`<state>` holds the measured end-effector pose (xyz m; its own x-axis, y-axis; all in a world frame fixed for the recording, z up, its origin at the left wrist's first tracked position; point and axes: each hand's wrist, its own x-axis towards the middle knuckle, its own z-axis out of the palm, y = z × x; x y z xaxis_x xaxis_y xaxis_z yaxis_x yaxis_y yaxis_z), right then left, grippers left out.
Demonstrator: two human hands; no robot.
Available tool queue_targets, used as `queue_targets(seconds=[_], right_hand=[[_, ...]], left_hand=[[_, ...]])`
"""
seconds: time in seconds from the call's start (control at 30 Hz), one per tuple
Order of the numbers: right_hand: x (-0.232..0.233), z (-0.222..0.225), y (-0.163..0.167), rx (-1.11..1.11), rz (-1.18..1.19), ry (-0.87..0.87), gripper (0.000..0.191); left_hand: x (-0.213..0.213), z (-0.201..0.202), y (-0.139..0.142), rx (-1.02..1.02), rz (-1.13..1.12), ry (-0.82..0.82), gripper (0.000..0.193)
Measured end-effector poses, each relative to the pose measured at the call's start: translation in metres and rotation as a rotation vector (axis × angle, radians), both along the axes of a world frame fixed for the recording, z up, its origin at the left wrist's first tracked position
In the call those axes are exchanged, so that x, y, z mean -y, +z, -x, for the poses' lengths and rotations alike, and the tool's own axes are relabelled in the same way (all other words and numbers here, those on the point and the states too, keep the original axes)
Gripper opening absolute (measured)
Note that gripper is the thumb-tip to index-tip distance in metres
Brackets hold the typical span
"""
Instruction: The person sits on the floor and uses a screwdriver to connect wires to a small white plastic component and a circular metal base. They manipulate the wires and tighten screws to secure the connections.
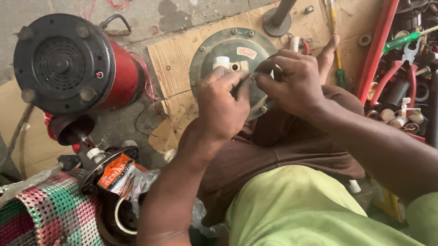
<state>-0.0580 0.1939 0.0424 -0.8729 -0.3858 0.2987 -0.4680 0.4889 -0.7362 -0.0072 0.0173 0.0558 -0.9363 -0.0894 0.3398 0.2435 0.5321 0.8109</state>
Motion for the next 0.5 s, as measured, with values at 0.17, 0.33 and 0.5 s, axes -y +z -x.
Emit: queue_targets(seconds=[0.17, 0.33, 0.5], right_hand=[[0.014, -0.002, -0.007, -0.045, 0.058, -0.055, 0.010], [0.022, -0.003, -0.011, -0.036, 0.066, -0.099, 0.012], [-0.002, 0.005, -0.008, 0.121, 0.163, 0.034, 0.015]], left_hand=[[0.001, 0.000, 0.000, -0.049, 0.043, -0.011, 0.013], [0.004, -0.002, -0.004, -0.065, 0.074, -0.018, 0.016], [0.005, 0.002, -0.010, -0.035, -0.008, 0.005, 0.013]])
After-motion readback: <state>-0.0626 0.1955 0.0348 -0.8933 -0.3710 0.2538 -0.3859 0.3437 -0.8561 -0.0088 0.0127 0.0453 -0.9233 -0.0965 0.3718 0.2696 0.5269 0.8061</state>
